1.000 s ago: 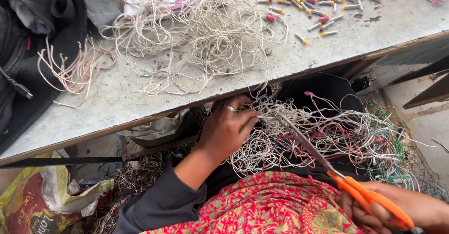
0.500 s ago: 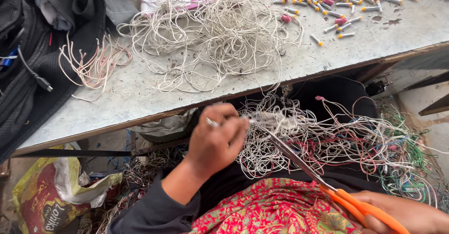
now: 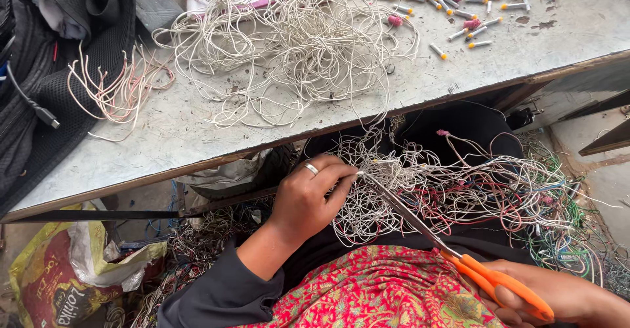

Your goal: The person sits on the floor and uses orange-handled scissors to cut tangled white and green wires into shorter pieces. The cut wire segments are dropped into a pile on the floor.

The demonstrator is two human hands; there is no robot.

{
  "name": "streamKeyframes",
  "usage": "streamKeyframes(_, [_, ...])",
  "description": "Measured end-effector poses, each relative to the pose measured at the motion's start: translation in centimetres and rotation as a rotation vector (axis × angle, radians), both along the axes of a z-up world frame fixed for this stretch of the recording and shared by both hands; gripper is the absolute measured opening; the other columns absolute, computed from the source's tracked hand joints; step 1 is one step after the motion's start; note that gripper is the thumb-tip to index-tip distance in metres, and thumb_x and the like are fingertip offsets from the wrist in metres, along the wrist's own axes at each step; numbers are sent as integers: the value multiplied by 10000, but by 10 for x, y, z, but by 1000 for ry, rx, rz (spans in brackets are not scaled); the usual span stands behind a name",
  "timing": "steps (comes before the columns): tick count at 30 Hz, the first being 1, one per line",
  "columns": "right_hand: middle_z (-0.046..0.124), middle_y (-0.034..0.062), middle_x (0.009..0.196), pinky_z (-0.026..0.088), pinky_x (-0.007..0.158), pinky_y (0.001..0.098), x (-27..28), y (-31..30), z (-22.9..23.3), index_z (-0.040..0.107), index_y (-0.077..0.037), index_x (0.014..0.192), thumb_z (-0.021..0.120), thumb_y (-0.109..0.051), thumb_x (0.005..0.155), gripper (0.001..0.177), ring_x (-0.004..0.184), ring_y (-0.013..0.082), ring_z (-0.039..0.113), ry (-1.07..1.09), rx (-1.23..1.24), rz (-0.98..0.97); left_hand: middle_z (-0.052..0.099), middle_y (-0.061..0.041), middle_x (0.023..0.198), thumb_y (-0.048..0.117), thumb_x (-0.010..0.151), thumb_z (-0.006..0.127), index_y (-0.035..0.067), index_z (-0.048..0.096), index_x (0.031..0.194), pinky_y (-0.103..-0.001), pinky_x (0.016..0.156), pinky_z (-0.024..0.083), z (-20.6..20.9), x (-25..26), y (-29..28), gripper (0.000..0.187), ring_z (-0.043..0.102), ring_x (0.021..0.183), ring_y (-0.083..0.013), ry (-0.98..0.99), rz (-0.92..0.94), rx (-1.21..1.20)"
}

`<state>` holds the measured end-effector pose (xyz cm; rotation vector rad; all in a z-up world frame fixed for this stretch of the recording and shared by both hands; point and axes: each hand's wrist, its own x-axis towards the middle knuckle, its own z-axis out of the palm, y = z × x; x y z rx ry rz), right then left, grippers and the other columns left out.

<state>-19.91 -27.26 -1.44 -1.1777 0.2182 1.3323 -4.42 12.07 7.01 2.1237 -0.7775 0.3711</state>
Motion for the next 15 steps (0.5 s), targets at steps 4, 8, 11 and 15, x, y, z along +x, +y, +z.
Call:
streamKeyframes(4, [592, 18, 922, 448, 545, 238, -2, 0, -8, 474, -128, 1372, 798, -716, 675, 968, 663, 87, 558, 60, -166, -8, 706, -49, 914, 141, 867, 819, 112, 765, 940, -346, 694, 561, 8, -7, -6, 95, 699, 813, -224, 27, -43, 5])
streamKeyframes(8, [603, 0, 928, 476, 588, 208, 2, 3, 3, 450, -114, 1419, 738, -713, 731, 956, 712, 49, 579, -143, -79, 63, 707, -51, 924, 156, 866, 820, 107, 759, 942, -328, 695, 572, 12, -17, -16, 109, 707, 796, -219, 8, -121, -48])
streamKeyframes(11, [567, 9, 950, 412, 594, 208, 8, 1, 27, 460, -40, 1417, 717, -629, 853, 855, 680, 53, 509, -138, 227, 20, 731, -59, 946, 157, 908, 797, 103, 752, 971, -318, 683, 582, 14, -14, -16, 94, 728, 785, -219, 8, -94, -68])
streamKeyframes(15, [538, 16, 794, 374, 599, 236, 22, -7, 54, 578, 7, 1015, 717, -612, 839, 658, 626, 79, 456, -85, -51, 222, 768, -79, 962, 121, 935, 744, 83, 735, 1015, -319, 647, 584, 13, -6, -6, 89, 741, 753, -226, 78, 13, -59])
